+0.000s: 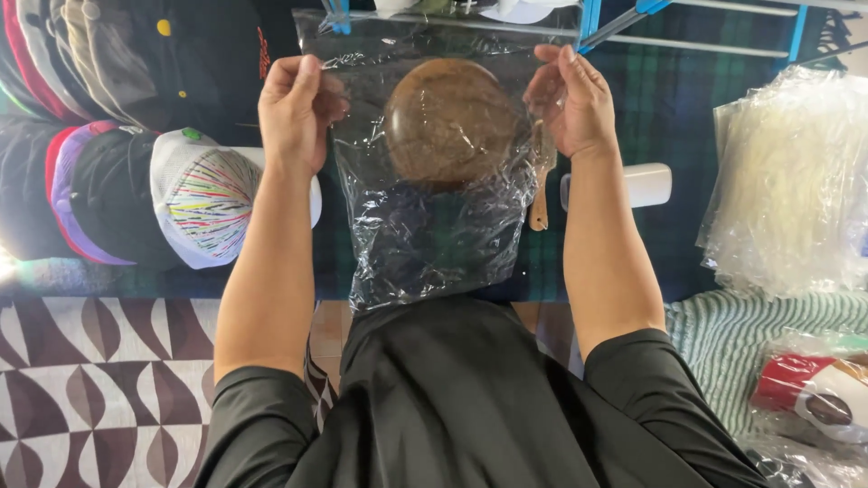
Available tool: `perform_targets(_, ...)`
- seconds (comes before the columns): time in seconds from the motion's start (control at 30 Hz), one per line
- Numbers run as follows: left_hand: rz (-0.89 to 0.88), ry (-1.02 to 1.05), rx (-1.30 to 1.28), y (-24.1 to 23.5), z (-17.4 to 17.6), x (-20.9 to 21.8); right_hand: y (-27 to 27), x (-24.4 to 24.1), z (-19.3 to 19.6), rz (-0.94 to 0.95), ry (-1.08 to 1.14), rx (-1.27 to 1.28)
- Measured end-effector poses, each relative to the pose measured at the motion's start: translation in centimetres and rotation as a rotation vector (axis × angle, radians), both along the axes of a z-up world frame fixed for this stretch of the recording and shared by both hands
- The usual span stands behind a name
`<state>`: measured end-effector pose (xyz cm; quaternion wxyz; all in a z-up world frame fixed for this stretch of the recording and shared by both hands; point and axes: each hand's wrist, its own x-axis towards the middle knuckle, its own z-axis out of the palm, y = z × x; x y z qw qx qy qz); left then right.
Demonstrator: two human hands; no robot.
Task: The person uses a wooden brush to clean the inside and outside of a white mesh cap. They then place the cap on a wooden bowl and cover the bowl with a clear plastic bag.
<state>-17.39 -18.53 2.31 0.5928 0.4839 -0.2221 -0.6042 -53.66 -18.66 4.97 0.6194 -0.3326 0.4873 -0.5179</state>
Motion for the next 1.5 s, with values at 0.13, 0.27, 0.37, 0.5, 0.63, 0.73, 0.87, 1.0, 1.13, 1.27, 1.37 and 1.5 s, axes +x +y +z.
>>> perform_targets(0.13,-0.158,-0.003,0.067,4.5,1.2,1.6,2.4,-0.8,1.3,0.005,-0.048,0.078)
perform_targets(0.27,-0.266,-0.026,0.098,9.8,-3.2,1.3,6.3,-2.1,-1.0,0.087,0.029,0.023)
perform_targets(0.37,-0.141,-0.091,0.078,11.6,-7.4,0.8,8.3,-4.0,-6.6,0.0,-0.077,0.052)
perform_targets(0.5,0.004,-0.007,0.063,10.6,-7.5,-0.3,8.3,-4.0,-8.1,-0.084,-0.097,0.037)
perform_targets(0.63,-0.056,-0.012,0.053,12.6,-4.8,-0.5,11.3,-1.6,-3.7,0.002,-0.203,0.061)
perform_targets(0.73,-0.119,-0.136,0.098,14.6,-6.6,0.0,12.7,-2.2,-6.1,-0.031,-0.094,0.152)
perform_targets(0.87,-0.111,-0.058,0.031,16.1,-5.4,-0.5,13.5,-2.4,-6.9,-0.042,-0.202,0.06)
perform_targets(1.0,-0.075,-0.068,0.023,17.6,-9.7,0.8,13.9,-4.1,-11.1,-0.016,-0.149,0.08)
perform_targets(1.13,-0.167,-0.04,-0.006,18.6,-6.1,0.2,14.8,-1.9,-5.1,0.002,-0.248,0.019)
perform_targets(1.27,-0.234,-0.191,0.045,19.6,-5.1,0.0,17.5,-3.0,-5.5,0.241,-0.136,0.079)
perform_targets(1.37,-0.209,-0.177,-0.011,19.4,-3.2,-0.8,18.8,-3.7,-7.5,0.142,-0.048,0.076)
perform_targets(1.5,-0.193,-0.217,-0.123,19.6,-0.5,-1.2,19.4,-4.2,-7.2,0.042,-0.088,0.002)
